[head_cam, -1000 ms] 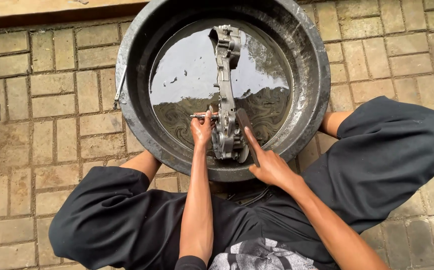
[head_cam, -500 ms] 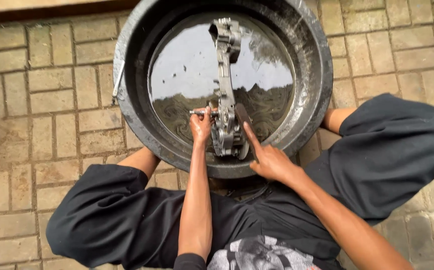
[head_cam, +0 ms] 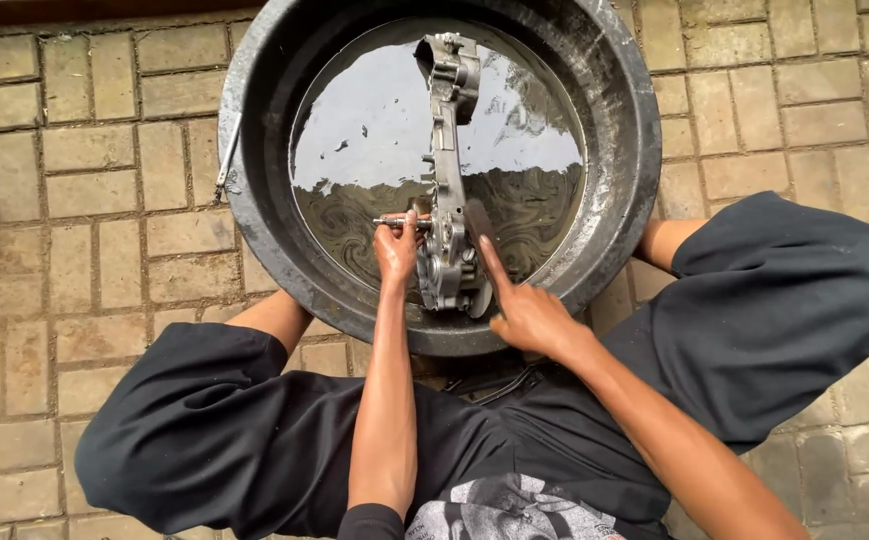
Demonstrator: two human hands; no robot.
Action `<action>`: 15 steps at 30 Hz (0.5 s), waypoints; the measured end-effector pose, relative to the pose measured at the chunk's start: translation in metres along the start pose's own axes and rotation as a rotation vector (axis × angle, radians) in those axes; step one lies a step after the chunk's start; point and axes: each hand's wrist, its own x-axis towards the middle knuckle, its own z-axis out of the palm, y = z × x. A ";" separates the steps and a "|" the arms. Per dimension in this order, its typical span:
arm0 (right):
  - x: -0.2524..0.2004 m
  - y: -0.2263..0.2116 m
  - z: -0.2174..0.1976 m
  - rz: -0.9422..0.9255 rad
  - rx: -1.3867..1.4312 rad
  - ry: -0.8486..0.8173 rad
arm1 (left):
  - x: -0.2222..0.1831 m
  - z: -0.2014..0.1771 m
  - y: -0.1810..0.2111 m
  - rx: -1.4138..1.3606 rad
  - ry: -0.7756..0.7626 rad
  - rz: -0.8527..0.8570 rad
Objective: Cleaning a complex metal machine part in a basin of fluid using a wire brush and a small pick to remove grime.
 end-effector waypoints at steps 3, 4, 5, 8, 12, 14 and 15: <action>0.046 0.009 -0.018 -0.066 -0.033 0.119 | 0.002 -0.001 -0.007 -0.022 -0.010 0.002; 0.045 0.012 -0.018 -0.065 -0.031 0.125 | -0.001 -0.001 -0.005 -0.021 -0.014 0.006; 0.043 0.015 -0.019 -0.092 0.020 0.103 | -0.003 -0.001 -0.002 -0.030 -0.025 0.009; -0.007 0.000 -0.025 -0.080 0.027 -0.005 | -0.018 0.002 0.020 -0.011 -0.026 0.017; -0.014 0.001 -0.017 -0.026 0.003 -0.062 | -0.013 0.005 0.019 0.008 -0.016 0.012; 0.021 0.011 -0.015 -0.044 -0.039 -0.016 | -0.007 0.000 0.006 0.005 -0.014 0.004; 0.038 0.017 -0.016 -0.065 -0.086 0.035 | -0.003 0.000 0.001 -0.002 -0.008 0.002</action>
